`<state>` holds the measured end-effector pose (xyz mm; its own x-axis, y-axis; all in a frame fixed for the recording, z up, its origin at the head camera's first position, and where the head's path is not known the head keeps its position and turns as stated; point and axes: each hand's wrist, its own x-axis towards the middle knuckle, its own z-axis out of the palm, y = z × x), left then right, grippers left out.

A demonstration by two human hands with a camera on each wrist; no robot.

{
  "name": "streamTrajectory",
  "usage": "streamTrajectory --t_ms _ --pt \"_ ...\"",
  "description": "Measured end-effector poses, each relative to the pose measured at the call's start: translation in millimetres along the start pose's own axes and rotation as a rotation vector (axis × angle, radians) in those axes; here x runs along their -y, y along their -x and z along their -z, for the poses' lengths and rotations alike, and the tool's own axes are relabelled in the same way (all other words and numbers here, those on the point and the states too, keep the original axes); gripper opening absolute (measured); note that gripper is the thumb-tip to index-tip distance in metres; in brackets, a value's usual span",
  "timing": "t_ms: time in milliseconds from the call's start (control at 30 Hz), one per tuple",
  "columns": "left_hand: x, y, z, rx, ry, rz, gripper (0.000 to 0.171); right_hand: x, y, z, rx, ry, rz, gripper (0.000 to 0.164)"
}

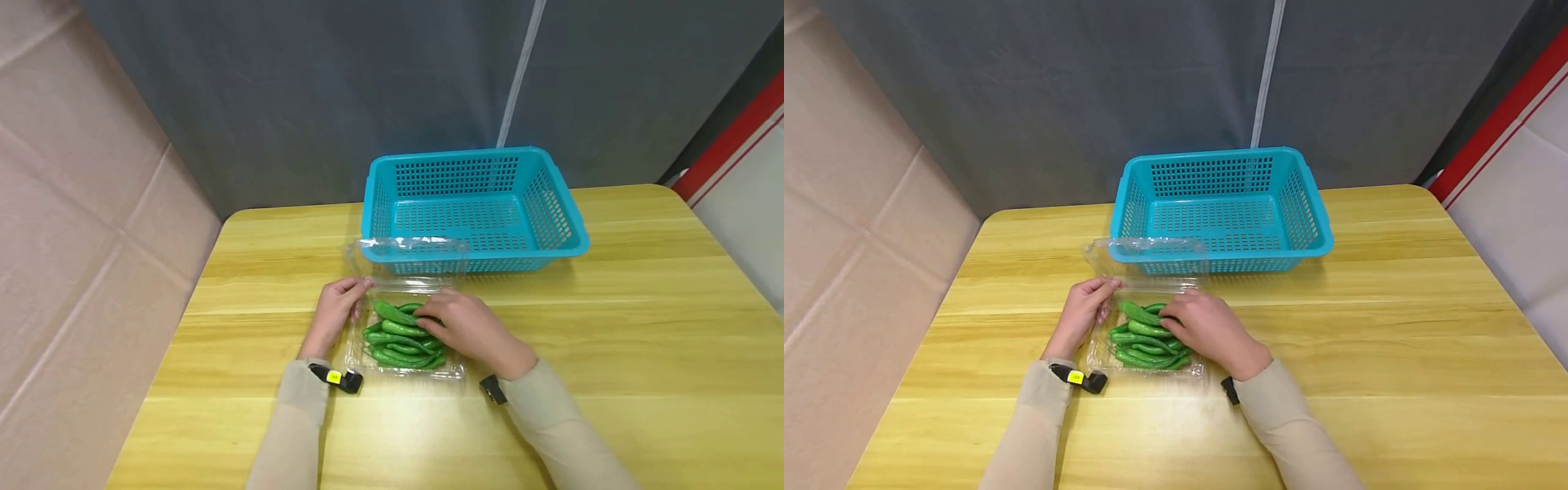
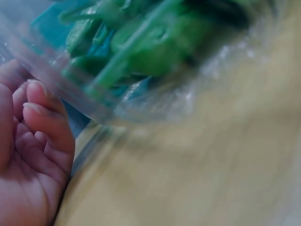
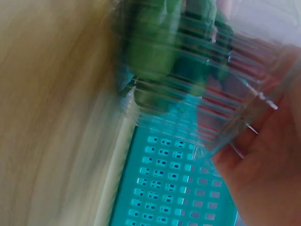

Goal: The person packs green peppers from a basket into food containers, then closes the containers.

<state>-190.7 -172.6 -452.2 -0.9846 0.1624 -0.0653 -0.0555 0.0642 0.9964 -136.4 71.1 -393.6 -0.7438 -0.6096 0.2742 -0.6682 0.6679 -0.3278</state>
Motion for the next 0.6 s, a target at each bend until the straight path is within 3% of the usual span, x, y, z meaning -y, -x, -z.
streamTrajectory --t_ms 167,600 --pt "-1.1 -0.3 0.2 -0.005 0.018 0.022 0.038 0.9 -0.2 0.1 -0.007 0.010 -0.025 0.018" --pt "1.5 0.2 0.6 0.009 -0.007 -0.024 0.040 0.7 -0.2 13.4 -0.110 0.018 -0.020 0.013"
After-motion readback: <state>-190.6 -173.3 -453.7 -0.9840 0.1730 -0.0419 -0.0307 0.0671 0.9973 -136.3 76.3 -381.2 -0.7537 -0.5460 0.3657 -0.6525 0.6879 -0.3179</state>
